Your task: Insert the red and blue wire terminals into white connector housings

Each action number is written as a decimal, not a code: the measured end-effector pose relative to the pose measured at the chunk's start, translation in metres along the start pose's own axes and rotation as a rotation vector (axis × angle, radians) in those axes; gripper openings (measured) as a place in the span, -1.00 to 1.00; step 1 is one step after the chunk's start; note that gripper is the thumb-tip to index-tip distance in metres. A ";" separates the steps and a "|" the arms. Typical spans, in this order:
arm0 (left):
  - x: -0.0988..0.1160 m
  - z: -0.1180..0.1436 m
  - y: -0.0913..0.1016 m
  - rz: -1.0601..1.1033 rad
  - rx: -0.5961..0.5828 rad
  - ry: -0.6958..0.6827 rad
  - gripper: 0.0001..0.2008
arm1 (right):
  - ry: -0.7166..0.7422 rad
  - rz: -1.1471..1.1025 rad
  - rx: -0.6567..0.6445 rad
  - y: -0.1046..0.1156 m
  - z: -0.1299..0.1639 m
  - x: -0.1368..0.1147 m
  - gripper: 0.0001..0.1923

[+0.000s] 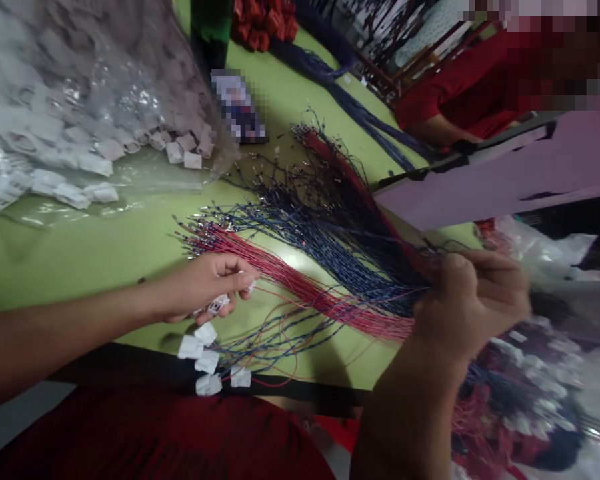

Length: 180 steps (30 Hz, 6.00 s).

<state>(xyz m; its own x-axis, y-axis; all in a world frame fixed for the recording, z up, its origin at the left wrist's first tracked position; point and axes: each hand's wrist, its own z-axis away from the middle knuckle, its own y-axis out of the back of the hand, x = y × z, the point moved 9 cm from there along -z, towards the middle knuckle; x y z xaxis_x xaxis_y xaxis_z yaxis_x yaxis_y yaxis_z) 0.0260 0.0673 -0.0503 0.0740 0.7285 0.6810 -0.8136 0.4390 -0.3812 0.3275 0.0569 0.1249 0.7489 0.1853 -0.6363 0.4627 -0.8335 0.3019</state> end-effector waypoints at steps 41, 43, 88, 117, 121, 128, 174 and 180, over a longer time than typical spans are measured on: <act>-0.001 0.005 -0.004 -0.109 -0.111 -0.045 -0.85 | -0.346 -0.092 -0.947 -0.107 0.150 -0.043 -0.90; -0.001 0.005 -0.004 -0.117 -0.099 -0.055 -0.80 | -0.300 -0.086 -0.957 -0.108 0.150 -0.046 -0.88; -0.004 0.004 0.001 -0.146 0.001 -0.084 -0.79 | -0.468 -0.223 -1.070 -0.123 0.178 -0.064 -0.82; -0.006 0.000 0.002 -0.002 -0.071 -0.044 -0.81 | 0.126 -0.021 -0.929 -0.101 0.159 -0.089 -0.84; -0.005 0.000 0.002 0.005 -0.046 -0.045 -0.83 | 0.113 -0.013 -0.981 -0.102 0.160 -0.088 -0.84; -0.008 0.000 0.003 -0.149 -0.012 -0.050 -0.82 | 0.183 0.038 -0.983 -0.105 0.162 -0.093 -0.83; -0.007 0.012 -0.013 -0.057 -0.180 0.036 -0.89 | -0.015 0.197 -0.863 -0.092 0.115 -0.011 -0.90; -0.013 0.010 -0.016 -0.247 -0.273 -0.066 -0.74 | -0.108 -0.194 -1.048 -0.093 0.126 -0.091 -0.93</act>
<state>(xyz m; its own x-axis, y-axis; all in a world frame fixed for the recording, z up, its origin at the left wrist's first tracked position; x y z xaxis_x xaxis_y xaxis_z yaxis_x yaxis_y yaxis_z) 0.0325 0.0458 -0.0470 0.2039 0.5514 0.8089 -0.5918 0.7277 -0.3468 0.1569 0.0518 0.0654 0.5964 0.1769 -0.7830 0.7846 0.0776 0.6151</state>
